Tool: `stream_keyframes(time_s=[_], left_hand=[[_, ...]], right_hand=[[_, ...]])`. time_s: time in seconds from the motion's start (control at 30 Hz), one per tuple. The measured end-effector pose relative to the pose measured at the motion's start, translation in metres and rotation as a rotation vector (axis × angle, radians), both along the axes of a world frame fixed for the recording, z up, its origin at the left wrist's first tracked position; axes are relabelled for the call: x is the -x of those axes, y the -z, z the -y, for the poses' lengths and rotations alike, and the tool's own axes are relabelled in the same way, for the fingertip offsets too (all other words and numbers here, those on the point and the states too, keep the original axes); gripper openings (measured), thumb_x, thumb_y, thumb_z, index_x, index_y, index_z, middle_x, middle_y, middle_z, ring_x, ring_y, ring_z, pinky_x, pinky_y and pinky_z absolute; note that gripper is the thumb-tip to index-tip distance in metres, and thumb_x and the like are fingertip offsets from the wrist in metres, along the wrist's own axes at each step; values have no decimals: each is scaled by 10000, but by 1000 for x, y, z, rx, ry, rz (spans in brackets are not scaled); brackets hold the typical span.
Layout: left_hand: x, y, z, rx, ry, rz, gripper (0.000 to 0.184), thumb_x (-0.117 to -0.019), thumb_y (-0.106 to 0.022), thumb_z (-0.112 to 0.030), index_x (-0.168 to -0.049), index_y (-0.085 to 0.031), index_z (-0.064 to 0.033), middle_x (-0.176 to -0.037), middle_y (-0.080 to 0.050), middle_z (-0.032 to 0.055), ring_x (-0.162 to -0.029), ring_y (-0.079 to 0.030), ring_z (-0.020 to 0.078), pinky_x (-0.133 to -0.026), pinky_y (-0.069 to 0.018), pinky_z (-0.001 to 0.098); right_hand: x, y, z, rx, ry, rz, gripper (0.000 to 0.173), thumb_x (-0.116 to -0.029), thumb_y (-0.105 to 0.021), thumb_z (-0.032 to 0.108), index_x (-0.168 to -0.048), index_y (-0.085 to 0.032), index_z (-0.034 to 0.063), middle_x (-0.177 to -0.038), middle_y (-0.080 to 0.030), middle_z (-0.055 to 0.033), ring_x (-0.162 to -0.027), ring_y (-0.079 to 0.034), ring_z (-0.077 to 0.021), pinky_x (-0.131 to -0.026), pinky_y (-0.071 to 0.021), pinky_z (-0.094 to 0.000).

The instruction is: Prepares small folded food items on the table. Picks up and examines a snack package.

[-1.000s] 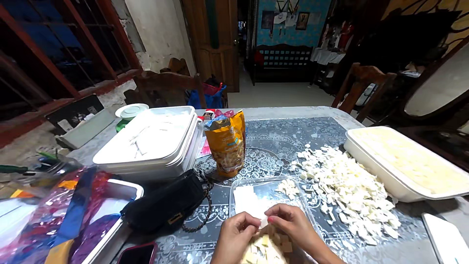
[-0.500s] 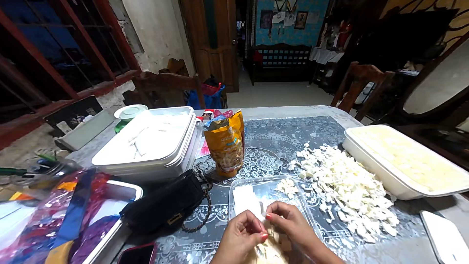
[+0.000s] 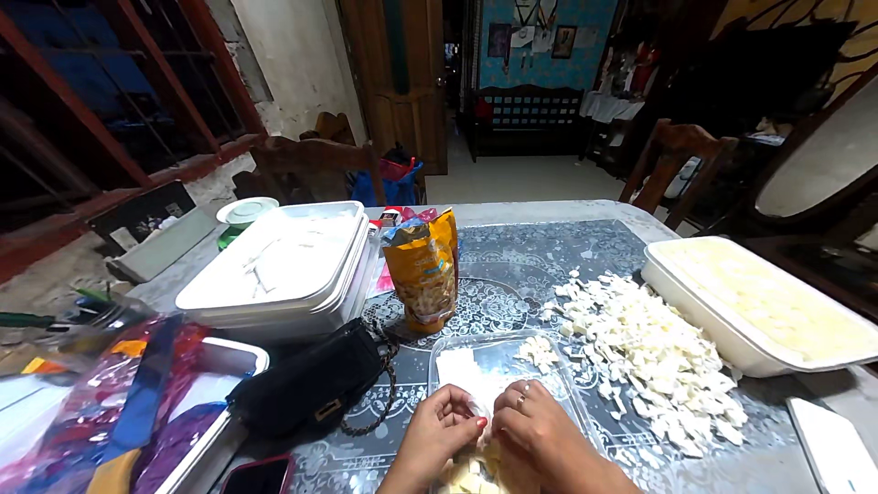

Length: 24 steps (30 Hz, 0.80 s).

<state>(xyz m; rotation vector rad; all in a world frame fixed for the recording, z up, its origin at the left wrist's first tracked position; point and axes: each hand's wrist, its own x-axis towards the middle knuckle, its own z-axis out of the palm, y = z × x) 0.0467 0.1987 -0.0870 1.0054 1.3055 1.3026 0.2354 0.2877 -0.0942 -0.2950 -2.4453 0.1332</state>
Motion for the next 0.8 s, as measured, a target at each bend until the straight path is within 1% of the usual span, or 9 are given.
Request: stream_keyframes(time_s=[0.1,0.2,0.23,0.33,0.4,0.5,0.57,0.7,0.8], left_hand=[[-3,-1,0,3,-31,14,200,-825,-715,13,-991,-616,-40,-808,-700,-6,-692,-701,92,-696,-613,265],[-2,-1,1,-45,-23,-55,418,-814,-715,-16,-1216,-599,-8,-1042,-704,36,-831,-695,100,-738,-590,267],[-1,0,1,-68,-7,-79,441,-818,-714,-22,-1244,-606,-1,-1081,-700,43,-855,-689,97,-744,-583,260],[-1,2,2,-54,-2,-60,183,-850,-707,14,-1031,-691,-5,-888,-714,12,-729,-696,79,-709,-609,256],[-2,-3,2,4,-11,-7,168,-865,-695,52,-1024,-669,5,-869,-716,23,-707,-704,88,-712,-618,261],[-5,-5,2,9,-60,52,170,-852,-696,83,-999,-663,4,-834,-721,17,-689,-707,86,-699,-619,253],[-8,-3,3,-8,-79,52,167,-837,-716,76,-976,-666,-2,-823,-722,16,-687,-705,80,-688,-612,245],[-12,2,3,-35,-81,11,108,-861,-719,24,-956,-681,-13,-807,-714,3,-694,-696,67,-689,-603,239],[-8,-2,5,-42,-54,-39,99,-916,-661,-8,-1001,-711,-12,-856,-724,-11,-764,-694,53,-754,-588,235]], right_hand=[[-2,-2,-3,-3,-16,14,51,-884,-684,156,-842,-705,136,-949,-734,-34,-987,-694,-216,-874,-544,-375],[-3,-5,-4,-18,-38,39,68,-893,-682,160,-836,-710,136,-983,-736,-39,-1017,-691,-228,-900,-547,-385],[-3,-6,-4,-19,-46,49,78,-904,-676,156,-837,-710,134,-993,-735,-43,-1029,-687,-233,-915,-545,-385],[-2,-4,-4,-22,-25,42,78,-897,-670,144,-829,-705,134,-994,-738,-46,-1029,-694,-230,-914,-550,-378],[-3,-3,-5,35,15,2,52,-885,-673,147,-852,-700,116,-990,-738,-65,-1012,-703,-239,-893,-560,-390],[-4,-8,1,433,38,-81,269,-913,-713,199,-1075,-713,-15,-1012,-738,-139,-949,-716,-241,-841,-586,-379],[-2,-12,7,770,32,-100,407,-875,-775,188,-1187,-669,-51,-968,-722,-134,-840,-693,-167,-763,-574,-301],[1,-11,9,1072,59,-117,171,-928,-709,123,-1039,-706,-6,-841,-708,0,-719,-638,8,-700,-542,-178],[-2,-14,0,1184,67,-137,169,-976,-611,60,-1075,-722,-20,-863,-718,10,-739,-664,-12,-744,-578,-216]])
